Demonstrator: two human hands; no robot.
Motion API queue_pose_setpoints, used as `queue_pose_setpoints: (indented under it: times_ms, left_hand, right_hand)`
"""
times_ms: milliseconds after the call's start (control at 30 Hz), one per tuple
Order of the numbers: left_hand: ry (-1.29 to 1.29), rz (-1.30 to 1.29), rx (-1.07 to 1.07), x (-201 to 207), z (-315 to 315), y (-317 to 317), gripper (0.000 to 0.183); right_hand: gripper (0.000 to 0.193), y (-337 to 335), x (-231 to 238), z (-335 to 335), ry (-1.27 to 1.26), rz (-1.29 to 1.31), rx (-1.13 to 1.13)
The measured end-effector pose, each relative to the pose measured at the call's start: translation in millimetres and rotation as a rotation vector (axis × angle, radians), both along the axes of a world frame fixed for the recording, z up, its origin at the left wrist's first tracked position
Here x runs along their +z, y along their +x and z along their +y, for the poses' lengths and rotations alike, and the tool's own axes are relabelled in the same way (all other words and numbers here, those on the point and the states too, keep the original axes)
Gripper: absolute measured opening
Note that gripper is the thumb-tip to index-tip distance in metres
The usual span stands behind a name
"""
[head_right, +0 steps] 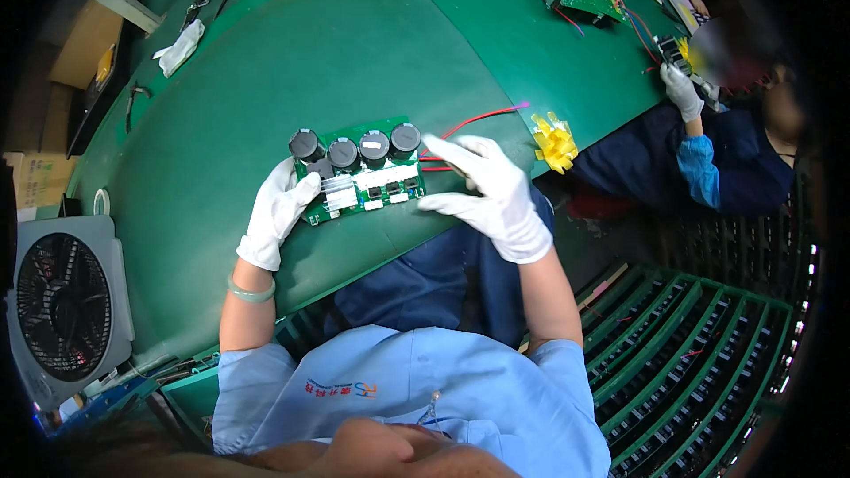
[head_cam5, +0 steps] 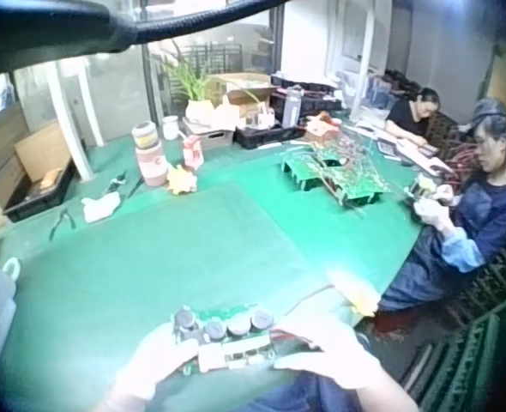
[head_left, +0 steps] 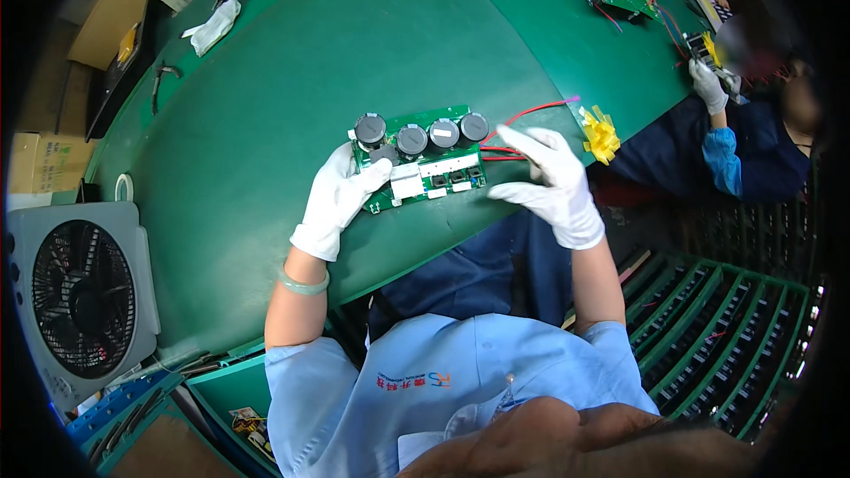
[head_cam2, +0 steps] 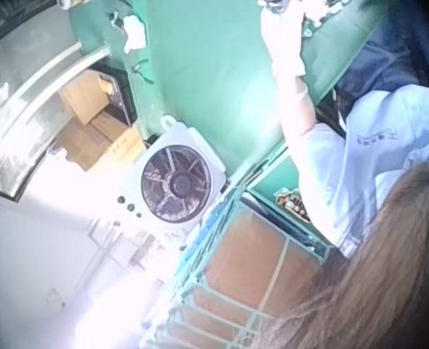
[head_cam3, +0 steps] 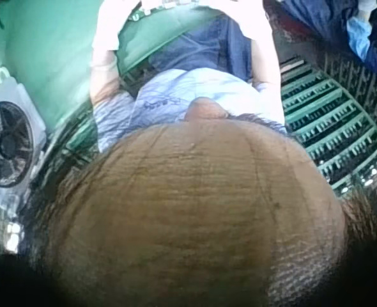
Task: The person assembles electronic circuit boards by hand at a green workbench. They pick up a board, connect red and blue wires to terminals, and attach cylindrical black components. The person handles multiple boards sequentially, placing finished units aside and picking up new ones from a nearby tray.
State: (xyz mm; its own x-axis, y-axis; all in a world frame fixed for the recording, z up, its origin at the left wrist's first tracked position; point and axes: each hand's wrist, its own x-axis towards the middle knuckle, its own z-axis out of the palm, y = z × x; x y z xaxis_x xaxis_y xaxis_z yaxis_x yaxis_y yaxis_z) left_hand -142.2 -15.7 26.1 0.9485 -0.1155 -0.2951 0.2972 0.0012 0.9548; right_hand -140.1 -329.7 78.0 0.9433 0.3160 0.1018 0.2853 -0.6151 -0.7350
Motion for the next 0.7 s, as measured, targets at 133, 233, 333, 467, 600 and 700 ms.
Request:
queue_pose_setpoints:
  times_ms: [133, 233, 333, 467, 600, 700]
  left_hand:
    - [0.003, -0.002, 0.014, 4, -5, 1, 0.065]
    - [-0.007, 0.07, 0.068, 4, -8, -1, 0.062]
    - [0.068, -0.086, 0.053, -1, -7, -5, 0.06]
    - [0.359, -0.249, 0.019, -11, -2, -6, 0.056]
    - [0.4, -0.271, -0.001, 0, -3, -4, 0.054]
    - [0.406, -0.269, -0.015, 0, -2, -5, 0.054]
  right_hand:
    - [0.102, 26, -8, 39, -0.023, -0.353, 0.138]
    - [0.097, 33, -14, 54, -0.154, -0.421, 0.197]
    - [0.09, 36, -17, 58, -0.213, -0.441, 0.199]
    - [0.079, 42, -26, 58, -0.159, -0.467, 0.174]
    - [0.065, 47, -30, 61, -0.064, -0.422, 0.136]
    - [0.064, 50, -25, 58, 0.004, -0.281, 0.183]
